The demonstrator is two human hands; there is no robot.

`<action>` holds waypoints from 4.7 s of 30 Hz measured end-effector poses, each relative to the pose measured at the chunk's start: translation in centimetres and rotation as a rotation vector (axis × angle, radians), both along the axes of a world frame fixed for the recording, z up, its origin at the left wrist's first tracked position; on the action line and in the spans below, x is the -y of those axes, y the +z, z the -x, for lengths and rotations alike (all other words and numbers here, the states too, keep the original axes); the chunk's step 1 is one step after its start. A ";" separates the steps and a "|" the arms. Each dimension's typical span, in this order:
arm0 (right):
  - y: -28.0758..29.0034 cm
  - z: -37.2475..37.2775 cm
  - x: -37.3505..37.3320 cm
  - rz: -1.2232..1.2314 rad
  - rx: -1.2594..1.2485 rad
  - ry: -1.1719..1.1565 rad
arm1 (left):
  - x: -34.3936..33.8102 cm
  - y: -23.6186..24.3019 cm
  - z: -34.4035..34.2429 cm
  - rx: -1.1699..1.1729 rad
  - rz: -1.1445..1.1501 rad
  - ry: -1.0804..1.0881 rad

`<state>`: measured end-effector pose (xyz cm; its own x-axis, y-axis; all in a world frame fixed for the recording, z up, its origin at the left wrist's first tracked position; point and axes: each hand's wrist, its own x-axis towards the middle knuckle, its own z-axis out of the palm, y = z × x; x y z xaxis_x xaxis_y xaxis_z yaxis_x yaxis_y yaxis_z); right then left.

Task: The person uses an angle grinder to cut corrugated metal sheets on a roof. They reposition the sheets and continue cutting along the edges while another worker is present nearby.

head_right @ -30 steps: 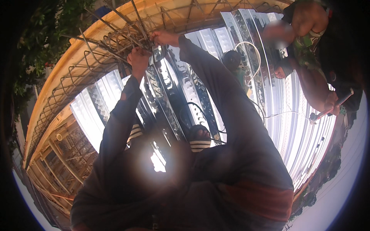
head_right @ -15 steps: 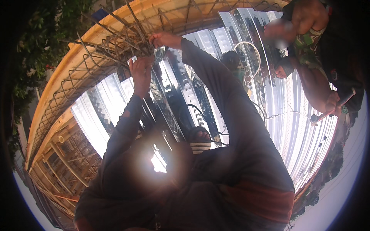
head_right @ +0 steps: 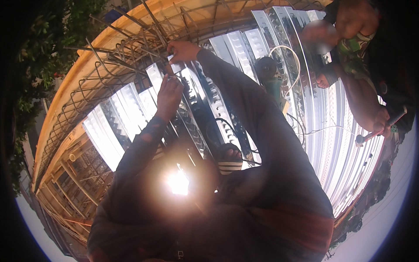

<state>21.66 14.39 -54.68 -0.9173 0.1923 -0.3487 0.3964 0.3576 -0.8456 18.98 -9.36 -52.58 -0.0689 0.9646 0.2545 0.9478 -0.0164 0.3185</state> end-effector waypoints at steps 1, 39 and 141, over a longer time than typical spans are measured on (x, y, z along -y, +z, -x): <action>0.0 0.1 0.3 -0.012 0.020 -0.030 | 0.3 0.0 -0.3 -0.050 0.014 -0.003; 6.3 -5.1 11.3 -0.719 -0.328 0.172 | 9.5 3.5 2.7 0.272 0.095 0.409; 17.6 8.6 15.5 -1.215 0.885 -0.627 | 19.1 5.3 63.8 0.302 0.710 0.076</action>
<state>13.08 -1.06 -37.08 -0.2008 0.9773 -0.0674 0.9101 0.2116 0.3563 -44.87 -28.50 -47.30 -0.1099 0.8794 -0.4632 0.8087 0.3501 0.4727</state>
